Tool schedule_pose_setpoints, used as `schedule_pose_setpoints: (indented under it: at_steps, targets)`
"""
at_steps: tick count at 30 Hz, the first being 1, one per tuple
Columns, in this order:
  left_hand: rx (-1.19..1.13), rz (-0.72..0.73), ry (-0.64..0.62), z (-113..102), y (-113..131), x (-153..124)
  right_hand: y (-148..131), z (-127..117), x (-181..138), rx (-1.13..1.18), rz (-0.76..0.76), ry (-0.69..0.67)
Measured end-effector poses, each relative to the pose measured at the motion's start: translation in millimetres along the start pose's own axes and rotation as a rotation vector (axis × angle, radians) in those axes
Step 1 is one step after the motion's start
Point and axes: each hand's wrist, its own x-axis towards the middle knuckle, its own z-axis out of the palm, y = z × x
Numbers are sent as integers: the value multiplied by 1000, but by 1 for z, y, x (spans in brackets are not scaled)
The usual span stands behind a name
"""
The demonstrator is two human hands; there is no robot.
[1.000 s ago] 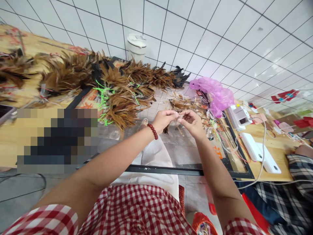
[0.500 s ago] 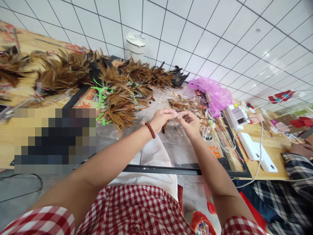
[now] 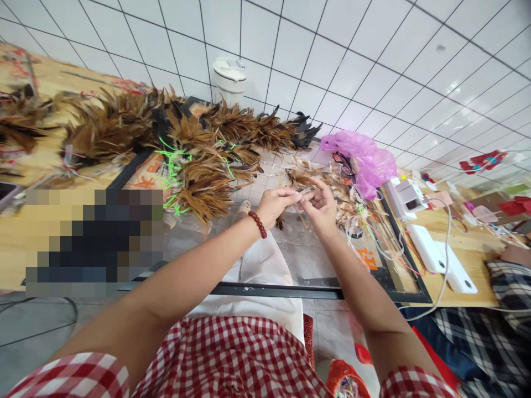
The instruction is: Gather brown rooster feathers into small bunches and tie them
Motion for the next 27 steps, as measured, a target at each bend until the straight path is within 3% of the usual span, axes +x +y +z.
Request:
schedule_pose_setpoints:
  at_steps: [11,20,27]
  targets:
    - [102,-11,-75,-3,1,1,9,-7,0,-94,-75,-15]
    - [33,-88,-31,-4,4,3,7,-11,-4,-215,-181,-101]
    - [45,-52,-52,-5,2,3,14,-14,-3,-233,-170,-60]
